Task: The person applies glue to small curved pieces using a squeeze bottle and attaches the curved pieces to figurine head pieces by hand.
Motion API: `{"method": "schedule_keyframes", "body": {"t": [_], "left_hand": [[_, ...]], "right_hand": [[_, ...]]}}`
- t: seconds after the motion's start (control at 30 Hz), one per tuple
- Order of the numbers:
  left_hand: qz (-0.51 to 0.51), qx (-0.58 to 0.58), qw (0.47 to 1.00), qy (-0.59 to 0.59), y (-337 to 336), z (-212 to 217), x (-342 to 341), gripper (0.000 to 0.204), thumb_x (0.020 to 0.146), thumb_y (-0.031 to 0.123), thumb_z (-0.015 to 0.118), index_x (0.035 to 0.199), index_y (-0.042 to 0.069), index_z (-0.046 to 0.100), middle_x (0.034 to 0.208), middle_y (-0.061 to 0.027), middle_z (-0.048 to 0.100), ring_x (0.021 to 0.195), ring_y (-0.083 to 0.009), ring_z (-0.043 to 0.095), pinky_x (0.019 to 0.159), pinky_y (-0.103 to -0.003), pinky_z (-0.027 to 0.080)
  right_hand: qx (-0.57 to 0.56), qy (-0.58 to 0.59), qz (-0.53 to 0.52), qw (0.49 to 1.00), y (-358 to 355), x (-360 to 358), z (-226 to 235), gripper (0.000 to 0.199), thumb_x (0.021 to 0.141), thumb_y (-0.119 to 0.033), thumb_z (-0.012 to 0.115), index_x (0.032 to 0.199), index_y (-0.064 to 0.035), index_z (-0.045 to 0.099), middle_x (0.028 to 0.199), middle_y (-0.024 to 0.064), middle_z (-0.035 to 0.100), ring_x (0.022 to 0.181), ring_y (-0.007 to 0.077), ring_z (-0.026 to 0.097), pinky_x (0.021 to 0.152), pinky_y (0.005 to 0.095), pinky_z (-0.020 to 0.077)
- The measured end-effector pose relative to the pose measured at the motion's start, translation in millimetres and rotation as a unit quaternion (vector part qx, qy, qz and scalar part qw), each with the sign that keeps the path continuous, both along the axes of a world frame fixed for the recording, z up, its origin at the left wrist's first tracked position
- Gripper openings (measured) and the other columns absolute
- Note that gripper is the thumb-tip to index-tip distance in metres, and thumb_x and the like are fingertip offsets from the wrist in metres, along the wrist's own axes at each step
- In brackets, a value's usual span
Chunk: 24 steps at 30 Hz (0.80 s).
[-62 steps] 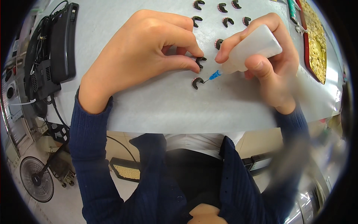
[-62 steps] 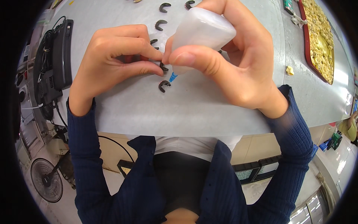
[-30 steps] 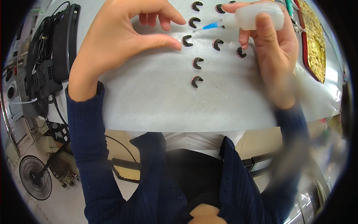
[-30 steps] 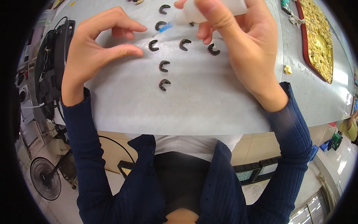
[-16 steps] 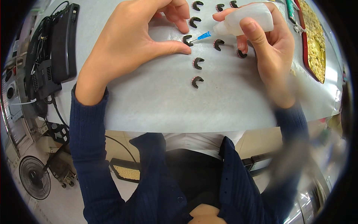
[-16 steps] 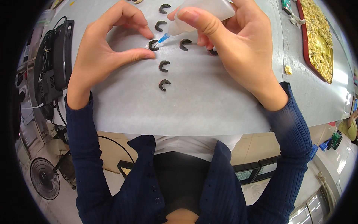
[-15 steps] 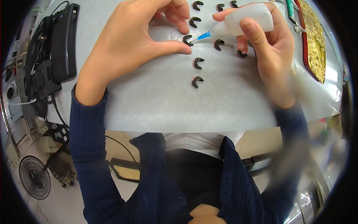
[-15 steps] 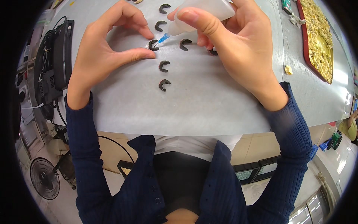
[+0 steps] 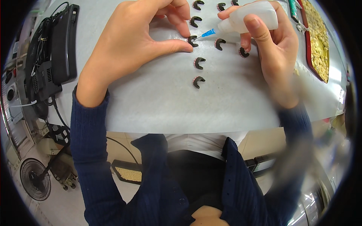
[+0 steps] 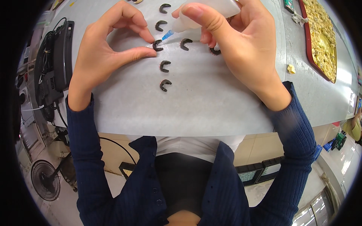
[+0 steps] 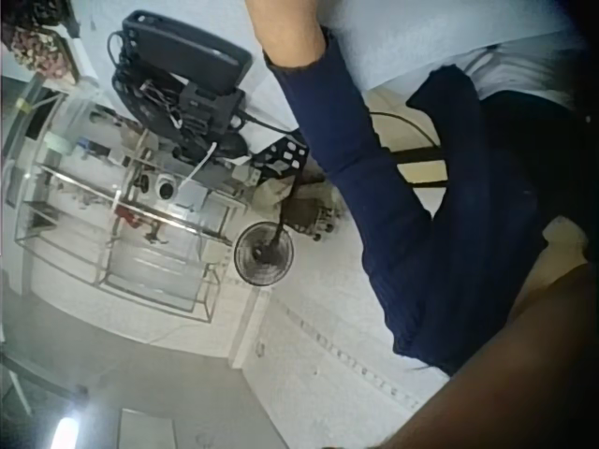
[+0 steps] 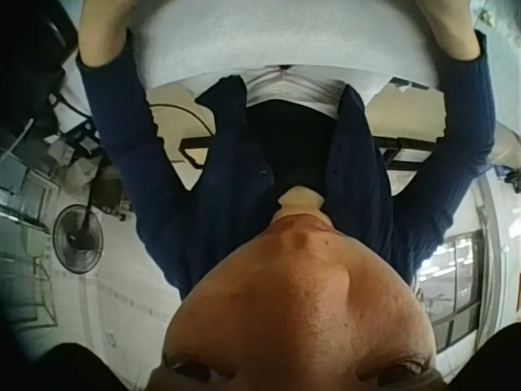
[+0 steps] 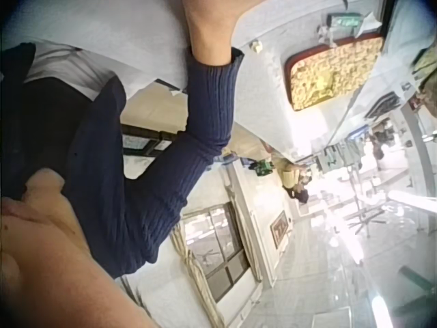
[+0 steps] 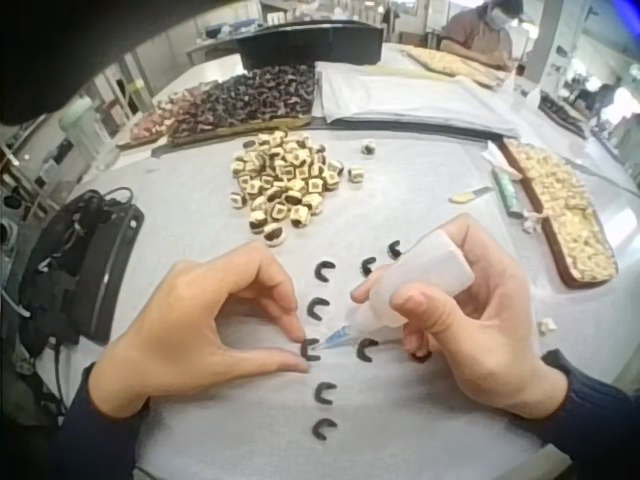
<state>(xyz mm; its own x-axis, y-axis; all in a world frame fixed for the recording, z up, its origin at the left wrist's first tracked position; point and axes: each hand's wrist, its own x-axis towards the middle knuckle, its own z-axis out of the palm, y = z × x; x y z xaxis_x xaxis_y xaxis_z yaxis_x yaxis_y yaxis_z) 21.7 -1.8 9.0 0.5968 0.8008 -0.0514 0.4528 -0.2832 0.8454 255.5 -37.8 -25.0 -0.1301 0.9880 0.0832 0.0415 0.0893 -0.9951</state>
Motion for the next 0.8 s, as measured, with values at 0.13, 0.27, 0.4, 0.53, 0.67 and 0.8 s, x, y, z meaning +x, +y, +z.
{"method": "schedule_keyframes", "body": {"t": [0.13,0.27,0.4,0.53,0.67,0.8], "left_hand": [[-0.261,0.262,0.812,-0.452,44.8,-73.3,2.3,0.037,0.075,0.002,0.085,0.099,0.0,0.057,0.09,-0.0101,0.068,0.087,-0.0175,0.072,0.08,-0.026,0.057],[-0.267,0.251,0.808,-0.462,34.4,-57.4,6.4,0.038,0.075,0.002,0.085,0.1,0.001,0.057,0.091,-0.0102,0.068,0.088,-0.0177,0.072,0.081,-0.027,0.056],[-0.023,0.005,1.0,-0.021,1.8,-5.8,-2.0,0.039,0.075,0.003,0.085,0.101,0.001,0.056,0.093,-0.0106,0.069,0.091,-0.0186,0.072,0.083,-0.028,0.056],[-0.267,0.258,0.801,-0.469,45.7,-75.7,6.7,0.039,0.075,0.003,0.085,0.102,0.0,0.056,0.093,-0.0108,0.069,0.091,-0.0192,0.072,0.084,-0.028,0.056],[0.003,-0.017,1.0,-0.004,10.7,-22.3,5.7,0.039,0.075,0.003,0.084,0.102,0.0,0.057,0.093,-0.0108,0.069,0.09,-0.0191,0.072,0.084,-0.028,0.056],[-0.144,0.124,0.947,-0.258,12.7,-23.4,9.0,0.038,0.075,0.002,0.084,0.101,0.0,0.057,0.092,-0.0107,0.069,0.089,-0.0188,0.072,0.083,-0.028,0.056]], "right_hand": [[0.041,-0.067,0.013,0.997,1.7,-6.0,-0.6,0.03,0.096,-0.021,0.067,0.104,-0.0019,0.045,0.099,0.0213,0.071,0.058,0.0062,0.055,0.054,0.0183,0.0466],[0.075,-0.145,0.009,0.987,0.4,-2.0,-4.6,0.03,0.096,-0.021,0.067,0.104,-0.0017,0.045,0.098,0.0205,0.071,0.059,0.0064,0.055,0.054,0.0183,0.0466],[0.11,-0.218,0.006,0.97,-1.4,0.7,-7.2,0.03,0.096,-0.02,0.067,0.105,-0.0015,0.046,0.098,0.0198,0.071,0.059,0.0065,0.055,0.054,0.0184,0.0466],[0.152,-0.283,0.015,0.947,-0.9,-4.8,-6.6,0.03,0.096,-0.02,0.067,0.106,-0.0012,0.046,0.098,0.0191,0.071,0.06,0.0067,0.055,0.054,0.0185,0.0465],[0.179,-0.355,0.011,0.917,-3.3,0.4,-14.5,0.03,0.096,-0.019,0.068,0.107,-0.001,0.046,0.098,0.0183,0.071,0.06,0.0069,0.055,0.055,0.0186,0.0465],[0.208,-0.247,0.026,0.946,8.5,3.3,-20.7,0.03,0.096,-0.02,0.068,0.107,-0.0013,0.047,0.097,0.0176,0.071,0.06,0.0068,0.055,0.054,0.0184,0.0462]]}}
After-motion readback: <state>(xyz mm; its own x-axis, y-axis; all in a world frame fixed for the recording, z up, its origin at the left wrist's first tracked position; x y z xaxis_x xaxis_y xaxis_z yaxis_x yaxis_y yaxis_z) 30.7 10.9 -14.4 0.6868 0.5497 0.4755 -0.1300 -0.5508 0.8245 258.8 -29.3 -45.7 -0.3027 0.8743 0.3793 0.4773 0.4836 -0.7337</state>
